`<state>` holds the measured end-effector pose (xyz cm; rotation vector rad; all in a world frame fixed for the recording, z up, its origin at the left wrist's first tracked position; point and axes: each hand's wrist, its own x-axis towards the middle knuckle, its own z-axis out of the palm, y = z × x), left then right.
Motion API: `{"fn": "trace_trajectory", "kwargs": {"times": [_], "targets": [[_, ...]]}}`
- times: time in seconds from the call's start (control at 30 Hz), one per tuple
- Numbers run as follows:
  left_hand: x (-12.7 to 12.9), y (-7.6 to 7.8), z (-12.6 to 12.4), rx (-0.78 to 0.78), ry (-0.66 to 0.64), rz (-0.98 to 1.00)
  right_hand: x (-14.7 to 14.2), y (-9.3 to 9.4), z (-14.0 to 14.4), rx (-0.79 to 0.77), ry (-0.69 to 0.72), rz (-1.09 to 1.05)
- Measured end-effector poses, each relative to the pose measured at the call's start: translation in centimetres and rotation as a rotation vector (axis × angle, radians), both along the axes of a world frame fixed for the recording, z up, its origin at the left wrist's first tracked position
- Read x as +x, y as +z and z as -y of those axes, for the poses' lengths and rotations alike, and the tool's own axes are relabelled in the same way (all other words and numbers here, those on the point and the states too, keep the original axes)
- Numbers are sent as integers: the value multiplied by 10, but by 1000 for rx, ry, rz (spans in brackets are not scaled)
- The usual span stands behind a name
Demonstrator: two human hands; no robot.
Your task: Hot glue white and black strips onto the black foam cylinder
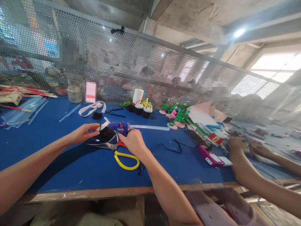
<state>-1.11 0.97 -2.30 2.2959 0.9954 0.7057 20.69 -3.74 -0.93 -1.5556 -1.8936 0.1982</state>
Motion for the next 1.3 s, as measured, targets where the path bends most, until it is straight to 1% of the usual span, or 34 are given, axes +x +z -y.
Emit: {"fn": "trace_trajectory", "kwargs": {"times": [0.23, 0.5, 0.7, 0.83, 0.93, 1.0, 1.07, 1.13, 1.2, 1.3], "targets": [[1, 0, 0, 19, -10, 0, -7, 0, 7, 20, 23, 69], [-1, -3, -2, 24, 14, 0, 4, 0, -8, -73, -28, -68], [-5, -8, -6, 26, 45, -8, 5, -5, -17, -99, -27, -135], [-4, -9, -7, 3, 57, 8, 5, -5, -20, -119, -16, -171], [-3, -7, -6, 3, 63, 4, 5, -3, -20, -189, 22, -251], [-3, -7, -5, 1, 67, 6, 6, -3, -21, -229, 52, -354], [-2, -7, -5, -3, 72, 22, 9, -5, -25, -223, 64, -473], [-2, -7, -5, -1, 79, 37, 16, -9, -32, -182, 34, -530], [-1, -7, -5, 5, 85, 42, 24, -14, -42, -128, -55, -452], [2, -7, -2, 16, 98, 36, 35, -22, -57, -68, -210, -150]]}}
